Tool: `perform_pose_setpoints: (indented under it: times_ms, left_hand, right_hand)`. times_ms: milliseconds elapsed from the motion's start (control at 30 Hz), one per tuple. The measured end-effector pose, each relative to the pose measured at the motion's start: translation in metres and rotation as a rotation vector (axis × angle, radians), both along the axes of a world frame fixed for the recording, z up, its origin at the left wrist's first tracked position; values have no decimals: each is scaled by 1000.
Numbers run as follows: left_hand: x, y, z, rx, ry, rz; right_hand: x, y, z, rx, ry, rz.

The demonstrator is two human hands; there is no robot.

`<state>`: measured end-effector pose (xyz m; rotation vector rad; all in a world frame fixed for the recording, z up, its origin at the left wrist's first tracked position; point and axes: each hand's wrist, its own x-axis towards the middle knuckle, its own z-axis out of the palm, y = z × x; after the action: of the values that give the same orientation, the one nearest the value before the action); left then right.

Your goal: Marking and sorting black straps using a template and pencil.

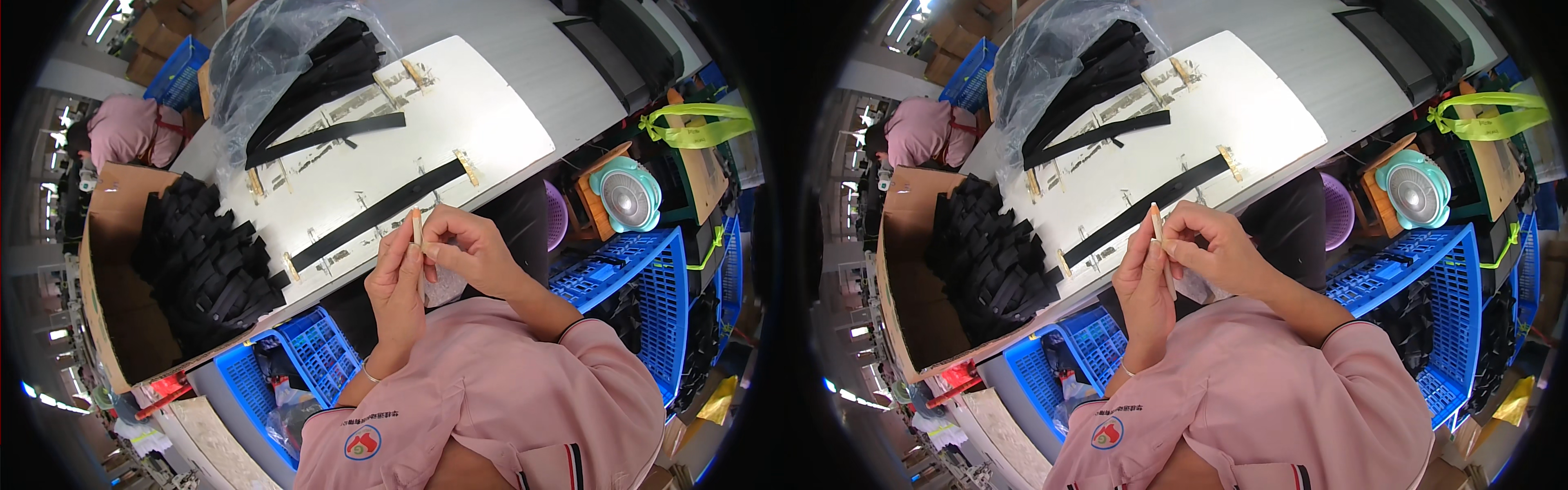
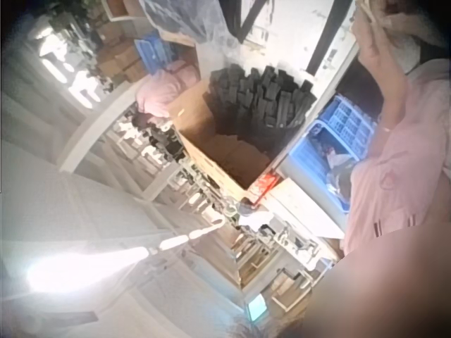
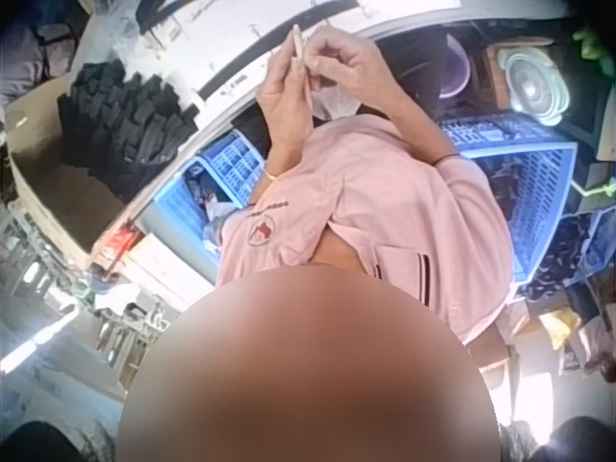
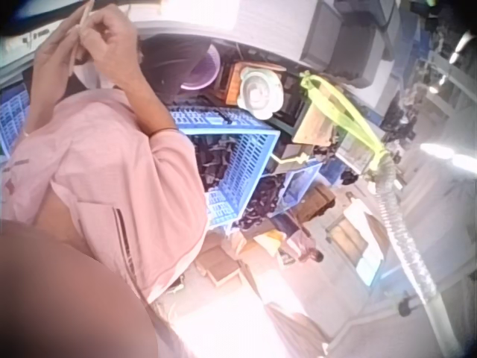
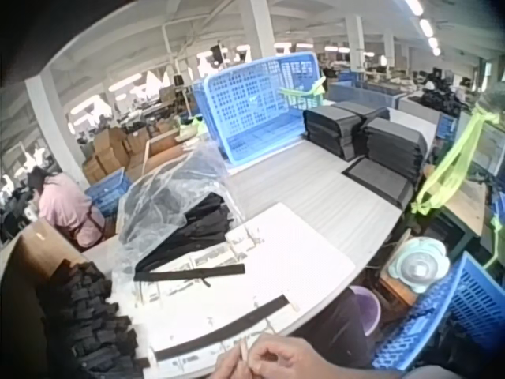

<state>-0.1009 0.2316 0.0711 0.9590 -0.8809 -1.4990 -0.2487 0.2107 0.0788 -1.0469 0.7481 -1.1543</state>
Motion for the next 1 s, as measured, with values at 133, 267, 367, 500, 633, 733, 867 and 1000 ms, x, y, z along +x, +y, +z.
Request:
perform_pose_setpoints:
  times_ms: [133, 267, 367, 500, 633, 733, 867, 1000]
  left_hand:
    - [0, -1, -1, 23, 27, -23]
    - [-2, -3, 2, 60, 112, -20]
    - [3, -6, 2, 69, 117, -34]
    - [0, -5, 8, 15, 77, 2]
    - [1, -5, 6, 46, 37, 94]
    - [5, -5, -1, 20, 63, 46]
    - [8, -4, -5, 29, 76, 38]
    - [5, -2, -2, -9, 12, 30]
  right_hand:
    - [-2, 0, -2, 17, 25, 27]
    - [-2, 0, -3, 50, 25, 11]
    - [0, -2, -2, 151, -35, -30]
    - [-7, -5, 9, 251, 11, 37]
    - [-6, -4, 12, 303, -12, 45]
    - [-6, -4, 12, 336, 75, 37]
    - [-7, -3, 11, 328, 104, 38]
    - [-7, -2, 7, 369, 97, 29]
